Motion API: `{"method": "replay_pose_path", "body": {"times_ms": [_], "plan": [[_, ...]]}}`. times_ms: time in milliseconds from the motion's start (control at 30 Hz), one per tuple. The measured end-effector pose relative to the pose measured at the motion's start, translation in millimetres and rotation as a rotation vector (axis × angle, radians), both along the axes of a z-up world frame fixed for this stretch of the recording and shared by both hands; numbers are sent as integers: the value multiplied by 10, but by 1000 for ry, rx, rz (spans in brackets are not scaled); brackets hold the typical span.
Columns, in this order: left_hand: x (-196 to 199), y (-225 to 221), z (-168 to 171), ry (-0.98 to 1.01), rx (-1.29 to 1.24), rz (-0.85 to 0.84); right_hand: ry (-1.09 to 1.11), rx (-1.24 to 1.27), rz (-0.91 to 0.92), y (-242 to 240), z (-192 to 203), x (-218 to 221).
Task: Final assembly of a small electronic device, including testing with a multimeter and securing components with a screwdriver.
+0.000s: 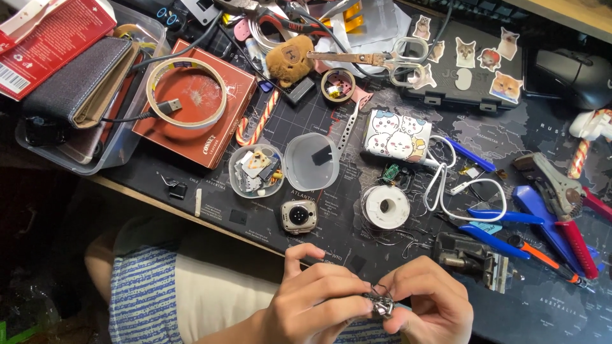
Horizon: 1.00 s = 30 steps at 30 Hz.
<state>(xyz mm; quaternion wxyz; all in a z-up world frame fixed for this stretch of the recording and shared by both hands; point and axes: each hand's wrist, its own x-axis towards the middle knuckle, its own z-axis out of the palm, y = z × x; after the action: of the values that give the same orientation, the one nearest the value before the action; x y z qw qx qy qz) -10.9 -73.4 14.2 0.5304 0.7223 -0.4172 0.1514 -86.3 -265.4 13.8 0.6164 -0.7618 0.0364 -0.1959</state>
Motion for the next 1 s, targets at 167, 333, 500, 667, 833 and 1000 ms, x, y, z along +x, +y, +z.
{"method": "replay_pose_path", "body": {"times_ms": [167, 333, 500, 667, 833, 1000], "plan": [[-23, -16, 24, 86, 5, -51, -7, -86, -75, 48, 8, -26], [-44, 8, 87, 187, 102, -109, 41, -84, -81, 41, 1, -99], [-63, 52, 73, 239, 165, -161, 41, -108, -135, 123, -2, -96], [-31, 133, 42, 434, 141, -318, 34, -122, -162, 184, -33, -118], [37, 189, 72, 567, 99, -414, 8, -73, -220, 203, -103, -159], [61, 209, 71, 607, 79, -438, 0, -51, -219, 219, -94, -147]]}}
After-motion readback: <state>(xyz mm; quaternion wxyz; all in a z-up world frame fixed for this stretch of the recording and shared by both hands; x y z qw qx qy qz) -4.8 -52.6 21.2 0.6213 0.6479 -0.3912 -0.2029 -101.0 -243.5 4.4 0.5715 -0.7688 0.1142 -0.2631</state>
